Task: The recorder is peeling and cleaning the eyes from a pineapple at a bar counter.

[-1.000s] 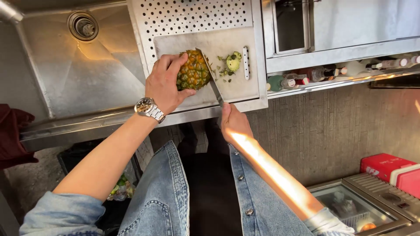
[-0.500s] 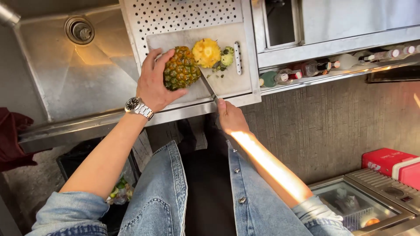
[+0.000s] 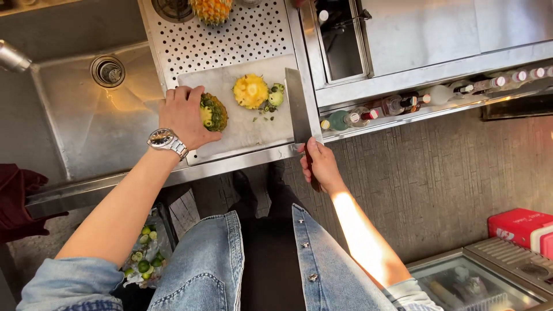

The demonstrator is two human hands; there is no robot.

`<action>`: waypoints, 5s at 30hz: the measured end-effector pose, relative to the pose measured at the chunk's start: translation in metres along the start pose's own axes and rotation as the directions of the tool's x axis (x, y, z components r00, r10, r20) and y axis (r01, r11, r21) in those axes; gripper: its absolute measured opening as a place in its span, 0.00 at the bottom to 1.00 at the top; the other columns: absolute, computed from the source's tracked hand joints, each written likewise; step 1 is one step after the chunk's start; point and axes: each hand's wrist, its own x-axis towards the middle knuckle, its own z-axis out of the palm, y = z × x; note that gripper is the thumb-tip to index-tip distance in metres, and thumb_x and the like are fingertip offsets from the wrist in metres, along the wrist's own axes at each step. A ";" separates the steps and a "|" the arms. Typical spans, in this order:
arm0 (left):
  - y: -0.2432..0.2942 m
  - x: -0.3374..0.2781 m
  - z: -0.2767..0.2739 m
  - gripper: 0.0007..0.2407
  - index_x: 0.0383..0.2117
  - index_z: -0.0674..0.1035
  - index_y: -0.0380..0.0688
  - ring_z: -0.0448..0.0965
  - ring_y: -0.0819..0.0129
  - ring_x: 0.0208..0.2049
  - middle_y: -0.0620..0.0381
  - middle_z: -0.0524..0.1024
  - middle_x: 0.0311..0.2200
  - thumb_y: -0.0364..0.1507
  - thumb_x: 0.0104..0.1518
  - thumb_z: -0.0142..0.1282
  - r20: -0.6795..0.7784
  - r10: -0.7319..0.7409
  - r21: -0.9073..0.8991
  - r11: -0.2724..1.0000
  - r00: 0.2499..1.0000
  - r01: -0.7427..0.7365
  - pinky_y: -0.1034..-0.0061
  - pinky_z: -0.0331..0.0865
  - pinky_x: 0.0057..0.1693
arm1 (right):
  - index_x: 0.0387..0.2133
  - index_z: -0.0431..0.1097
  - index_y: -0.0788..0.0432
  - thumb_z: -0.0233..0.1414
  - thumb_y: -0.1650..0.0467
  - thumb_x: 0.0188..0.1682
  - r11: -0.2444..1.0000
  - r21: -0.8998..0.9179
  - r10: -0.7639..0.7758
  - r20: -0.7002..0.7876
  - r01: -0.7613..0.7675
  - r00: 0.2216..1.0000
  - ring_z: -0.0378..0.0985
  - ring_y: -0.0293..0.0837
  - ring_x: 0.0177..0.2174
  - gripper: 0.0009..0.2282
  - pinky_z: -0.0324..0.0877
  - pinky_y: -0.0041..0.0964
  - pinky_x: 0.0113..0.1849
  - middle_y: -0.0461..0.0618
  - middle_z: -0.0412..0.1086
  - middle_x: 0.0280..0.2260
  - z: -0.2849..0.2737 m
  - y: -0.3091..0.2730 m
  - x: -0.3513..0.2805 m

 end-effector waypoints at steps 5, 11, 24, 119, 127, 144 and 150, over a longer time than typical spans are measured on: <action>0.050 0.037 0.047 0.51 0.68 0.61 0.42 0.57 0.39 0.68 0.35 0.57 0.67 0.54 0.35 0.72 -0.080 0.034 -0.079 0.996 0.996 -0.041 0.49 0.56 0.68 | 0.34 0.67 0.60 0.36 0.53 0.58 0.991 0.073 0.103 0.063 -0.108 0.993 0.61 0.39 0.13 0.23 0.60 0.36 0.16 0.46 0.61 0.17 -0.018 0.004 0.029; 0.102 0.059 0.094 0.45 0.68 0.58 0.44 0.51 0.32 0.65 0.30 0.49 0.66 0.55 0.46 0.66 -0.016 -0.167 -0.245 0.957 0.986 0.158 0.48 0.57 0.64 | 0.34 0.67 0.60 0.35 0.53 0.59 0.980 0.076 0.167 0.183 -0.184 0.969 0.61 0.41 0.12 0.23 0.60 0.38 0.16 0.47 0.60 0.15 -0.028 0.015 0.039; 0.117 0.048 0.126 0.24 0.55 0.79 0.51 0.67 0.47 0.61 0.46 0.71 0.59 0.30 0.47 0.70 -0.283 -0.327 -0.568 0.814 0.902 0.117 0.59 0.66 0.65 | 0.31 0.65 0.59 0.35 0.51 0.59 0.954 -0.035 0.290 0.373 -0.299 0.881 0.57 0.39 0.11 0.24 0.57 0.37 0.14 0.46 0.57 0.14 -0.028 0.004 0.050; 0.001 -0.028 0.020 0.35 0.59 0.72 0.35 0.75 0.57 0.55 0.44 0.66 0.55 0.34 0.43 0.77 -0.196 -0.117 -0.637 0.770 0.974 -0.036 0.66 0.80 0.54 | 0.53 0.72 0.54 0.57 0.69 0.49 0.597 -0.701 -0.349 0.210 0.389 0.913 0.77 0.56 0.25 0.17 0.73 0.46 0.28 0.52 0.72 0.29 0.067 -0.088 -0.046; 0.003 -0.034 0.031 0.33 0.59 0.72 0.36 0.76 0.57 0.54 0.44 0.67 0.56 0.32 0.45 0.77 -0.187 -0.210 -0.622 0.781 0.960 0.050 0.66 0.80 0.53 | 0.54 0.71 0.55 0.55 0.69 0.51 0.650 -0.672 -0.258 0.245 0.355 0.935 0.78 0.59 0.30 0.17 0.74 0.48 0.33 0.55 0.74 0.33 0.079 -0.099 -0.026; -0.003 -0.032 0.034 0.31 0.55 0.74 0.35 0.77 0.58 0.54 0.45 0.67 0.56 0.33 0.47 0.79 -0.230 -0.174 -0.647 0.762 0.957 -0.017 0.67 0.82 0.53 | 0.55 0.71 0.59 0.54 0.68 0.54 0.744 -0.551 -0.252 0.291 0.377 0.923 0.82 0.54 0.43 0.16 0.75 0.41 0.44 0.56 0.78 0.43 0.093 -0.109 0.000; 0.001 -0.032 0.033 0.33 0.61 0.72 0.37 0.76 0.59 0.56 0.46 0.65 0.57 0.32 0.49 0.78 -0.211 -0.194 -0.647 0.763 0.958 0.012 0.68 0.83 0.55 | 0.52 0.72 0.59 0.55 0.68 0.52 0.764 -0.576 -0.175 0.253 0.293 0.952 0.84 0.53 0.40 0.16 0.76 0.40 0.41 0.55 0.78 0.41 0.061 -0.101 -0.013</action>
